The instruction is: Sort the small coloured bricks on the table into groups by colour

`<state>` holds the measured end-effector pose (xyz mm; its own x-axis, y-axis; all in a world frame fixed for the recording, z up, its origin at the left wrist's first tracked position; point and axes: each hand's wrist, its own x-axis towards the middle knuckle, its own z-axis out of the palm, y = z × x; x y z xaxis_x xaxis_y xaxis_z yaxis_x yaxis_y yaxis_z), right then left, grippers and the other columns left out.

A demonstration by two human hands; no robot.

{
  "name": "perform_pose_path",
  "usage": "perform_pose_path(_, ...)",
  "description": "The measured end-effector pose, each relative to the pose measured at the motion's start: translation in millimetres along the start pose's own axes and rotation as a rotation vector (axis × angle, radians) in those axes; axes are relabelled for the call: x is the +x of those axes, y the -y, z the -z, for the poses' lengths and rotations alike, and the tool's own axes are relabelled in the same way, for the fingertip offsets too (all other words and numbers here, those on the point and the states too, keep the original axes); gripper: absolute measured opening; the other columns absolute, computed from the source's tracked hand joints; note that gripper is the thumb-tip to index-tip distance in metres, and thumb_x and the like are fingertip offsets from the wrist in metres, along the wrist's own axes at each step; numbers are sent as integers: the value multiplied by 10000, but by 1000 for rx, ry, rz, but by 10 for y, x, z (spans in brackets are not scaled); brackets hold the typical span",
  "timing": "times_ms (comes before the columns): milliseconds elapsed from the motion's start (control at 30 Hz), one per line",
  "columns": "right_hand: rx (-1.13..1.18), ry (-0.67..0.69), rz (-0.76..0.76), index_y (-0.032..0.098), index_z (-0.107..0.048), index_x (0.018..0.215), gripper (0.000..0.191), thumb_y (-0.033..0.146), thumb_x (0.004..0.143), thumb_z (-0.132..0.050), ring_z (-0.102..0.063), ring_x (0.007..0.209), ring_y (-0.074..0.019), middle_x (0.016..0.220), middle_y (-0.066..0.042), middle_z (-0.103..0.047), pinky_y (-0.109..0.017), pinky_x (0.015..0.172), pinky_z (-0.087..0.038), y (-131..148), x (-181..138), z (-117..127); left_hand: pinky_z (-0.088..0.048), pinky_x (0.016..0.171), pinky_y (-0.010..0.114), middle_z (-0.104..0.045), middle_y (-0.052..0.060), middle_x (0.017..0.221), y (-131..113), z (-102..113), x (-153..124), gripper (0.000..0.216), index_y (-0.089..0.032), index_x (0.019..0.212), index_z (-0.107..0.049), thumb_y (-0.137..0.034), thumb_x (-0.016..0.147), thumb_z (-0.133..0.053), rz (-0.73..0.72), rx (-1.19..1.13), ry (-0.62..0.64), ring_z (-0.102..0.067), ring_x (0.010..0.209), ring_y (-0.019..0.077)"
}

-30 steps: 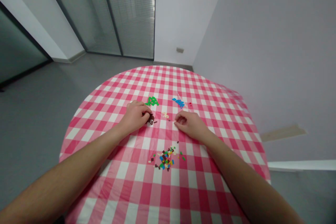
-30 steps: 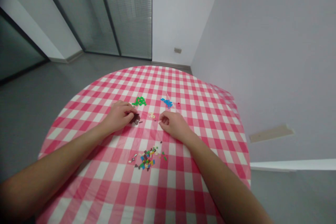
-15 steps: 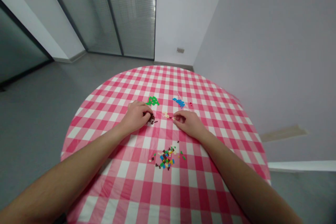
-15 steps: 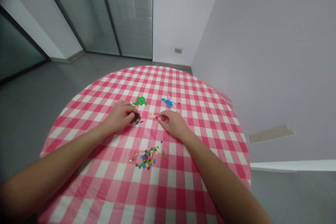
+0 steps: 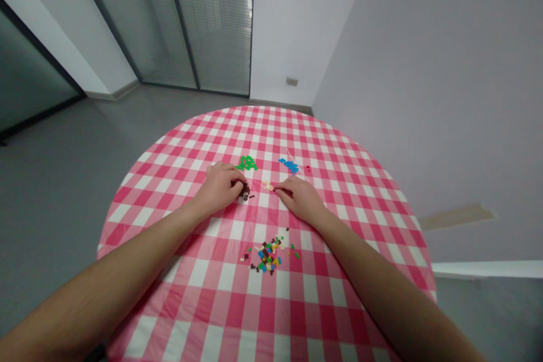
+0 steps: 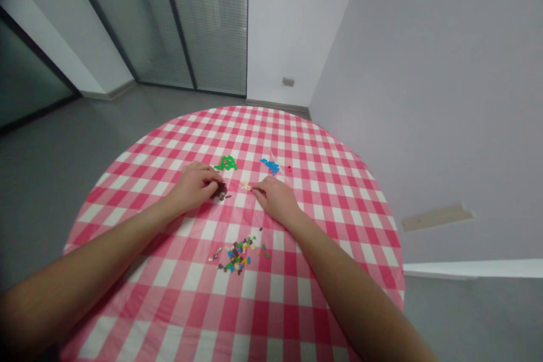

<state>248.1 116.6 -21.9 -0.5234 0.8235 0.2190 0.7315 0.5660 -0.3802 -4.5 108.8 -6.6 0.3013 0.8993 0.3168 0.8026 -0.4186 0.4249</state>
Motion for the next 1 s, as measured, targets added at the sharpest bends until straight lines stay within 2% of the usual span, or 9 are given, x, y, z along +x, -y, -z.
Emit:
perform_pose_path(267, -45, -12, 48, 171, -741, 1032, 213, 235, 954, -554, -627, 896, -202, 970, -93, -681, -316, 782, -492, 69, -14, -5, -388, 838, 434, -729, 36, 873, 9, -9, -4, 229, -233, 777, -743, -160, 807, -528, 2, 4, -2, -588, 871, 249)
perform_pose_path(567, -1, 43, 124, 188, -749, 876, 166, 169, 893, -585, -611, 859, -186, 891, -74, -662, -304, 759, -486, 164, -55, 60, -394, 853, 439, -721, 35, 858, 25, -14, -3, 218, -234, 761, -735, -149, 806, -539, -12, -31, -9, -594, 860, 240)
perform_pose_path(767, 250, 141, 234, 196, -745, 931, 174, 178, 898, -576, -626, 851, -167, 914, -64, -698, -298, 772, -490, 310, -100, 56, -401, 834, 398, -694, 27, 842, -32, -7, -16, 214, -223, 822, -728, -130, 806, -536, -196, -110, 43, -581, 861, 217)
perform_pose_path(867, 417, 145, 153, 207, -741, 942, 208, 143, 873, -556, -641, 808, -147, 908, -43, -726, -283, 752, -500, 280, -100, 53, -396, 846, 389, -685, 24, 862, -133, 14, -48, 225, -228, 859, -727, -115, 799, -542, -322, -129, 147, -567, 880, 213)
perform_pose_path(1000, 532, 111, -14, 186, -737, 858, 209, 94, 776, -568, -629, 690, -134, 789, -20, -720, -252, 662, -493, 171, -94, 34, -385, 881, 390, -681, 21, 903, -291, 21, -106, 189, -248, 929, -731, -169, 847, -580, -423, -133, 275, -556, 927, 217)
